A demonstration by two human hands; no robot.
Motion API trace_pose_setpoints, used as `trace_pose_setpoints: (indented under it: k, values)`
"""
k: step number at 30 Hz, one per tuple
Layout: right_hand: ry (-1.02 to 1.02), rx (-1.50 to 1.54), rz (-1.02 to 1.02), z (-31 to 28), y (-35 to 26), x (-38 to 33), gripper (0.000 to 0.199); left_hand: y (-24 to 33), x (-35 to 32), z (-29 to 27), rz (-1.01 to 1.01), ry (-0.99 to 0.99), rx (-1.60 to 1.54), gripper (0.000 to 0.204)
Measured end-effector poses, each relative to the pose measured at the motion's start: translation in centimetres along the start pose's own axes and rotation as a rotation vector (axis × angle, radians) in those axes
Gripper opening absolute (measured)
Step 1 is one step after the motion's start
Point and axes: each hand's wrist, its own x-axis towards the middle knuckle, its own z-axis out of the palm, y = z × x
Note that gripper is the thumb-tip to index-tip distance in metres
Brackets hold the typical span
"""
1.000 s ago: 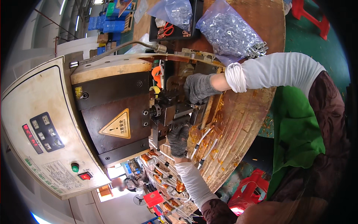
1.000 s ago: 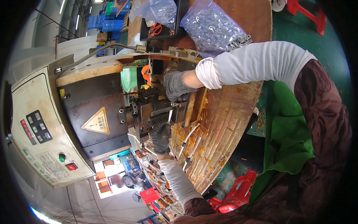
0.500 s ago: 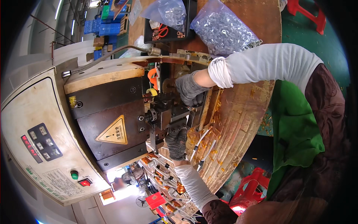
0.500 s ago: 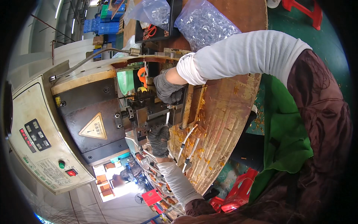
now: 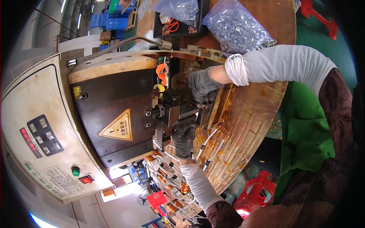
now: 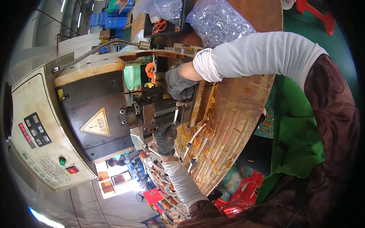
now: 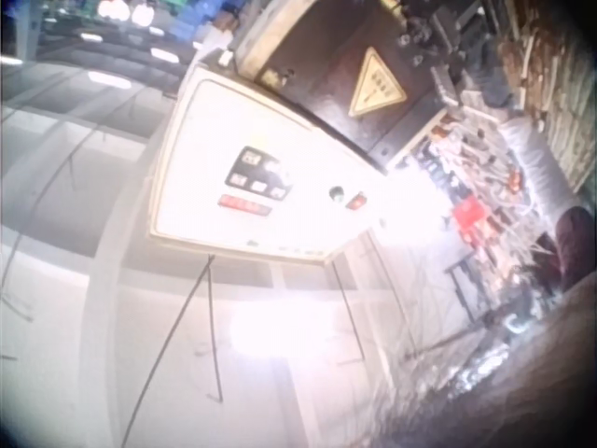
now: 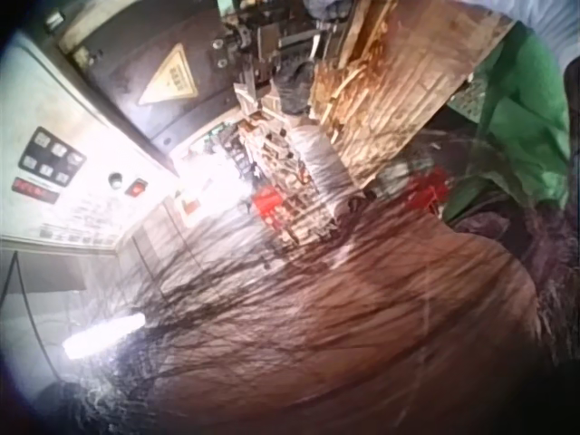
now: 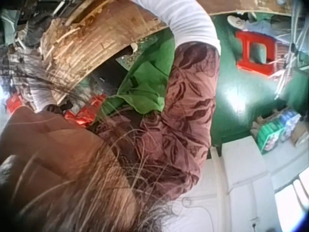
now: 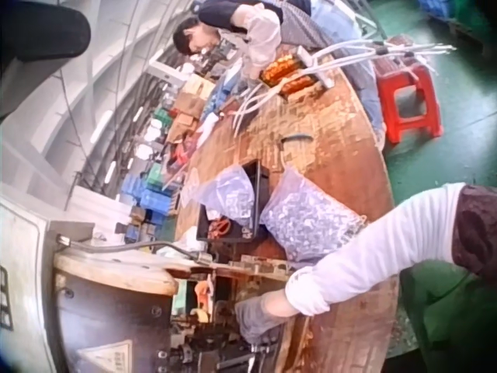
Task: The worker is using a crimping machine to attach terminals to the ends of electrical wires.
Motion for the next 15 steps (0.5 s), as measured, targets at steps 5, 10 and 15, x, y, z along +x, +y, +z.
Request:
trace_pose_setpoints:
  k: [5, 10, 15]
  values:
    - [0.010, -0.126, 0.054, 0.2, -0.5, 0.8, 0.010, -0.1, 0.1, 0.3, 0.101, 0.022, 0.038, 0.007]
    - [0.057, -0.171, 0.031, -0.3, 0.0, 0.1, 0.013, 0.1, 0.0, 0.9, 0.116, 0.047, 0.001, 0.010]
    - [-0.109, -0.284, -0.468, -0.5, 2.2, 1.5, 0.008, 0.9, -2.2, 1.9, 0.001, 0.022, -0.092, 0.024]
